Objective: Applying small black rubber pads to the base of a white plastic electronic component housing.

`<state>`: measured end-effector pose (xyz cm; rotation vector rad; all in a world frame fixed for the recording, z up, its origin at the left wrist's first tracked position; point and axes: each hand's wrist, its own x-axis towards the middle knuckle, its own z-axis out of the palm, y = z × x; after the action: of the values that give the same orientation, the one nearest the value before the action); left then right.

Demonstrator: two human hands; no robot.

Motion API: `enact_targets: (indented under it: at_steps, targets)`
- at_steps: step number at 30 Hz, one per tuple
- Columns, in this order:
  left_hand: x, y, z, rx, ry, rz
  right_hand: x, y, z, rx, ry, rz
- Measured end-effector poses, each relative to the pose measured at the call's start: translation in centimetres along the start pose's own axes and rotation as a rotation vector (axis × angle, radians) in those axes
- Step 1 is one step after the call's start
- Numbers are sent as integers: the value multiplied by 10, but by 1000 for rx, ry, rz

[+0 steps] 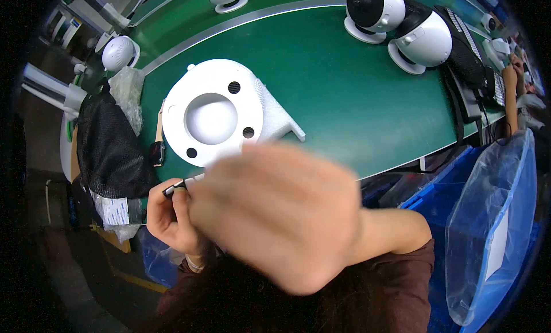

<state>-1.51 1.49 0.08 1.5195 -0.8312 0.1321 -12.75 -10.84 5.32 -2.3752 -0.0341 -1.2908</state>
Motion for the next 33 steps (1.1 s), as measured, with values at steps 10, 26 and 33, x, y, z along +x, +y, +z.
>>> enact_targets:
  at_steps: [10,26,33]
  targets:
    - [26,2,2,51,-193,29,60,41,25,185,-174,371]
    - [32,-2,-1,29,-239,117,60,41,34,148,-180,310]
    - [31,-3,-2,31,-244,126,63,38,31,104,-233,382]
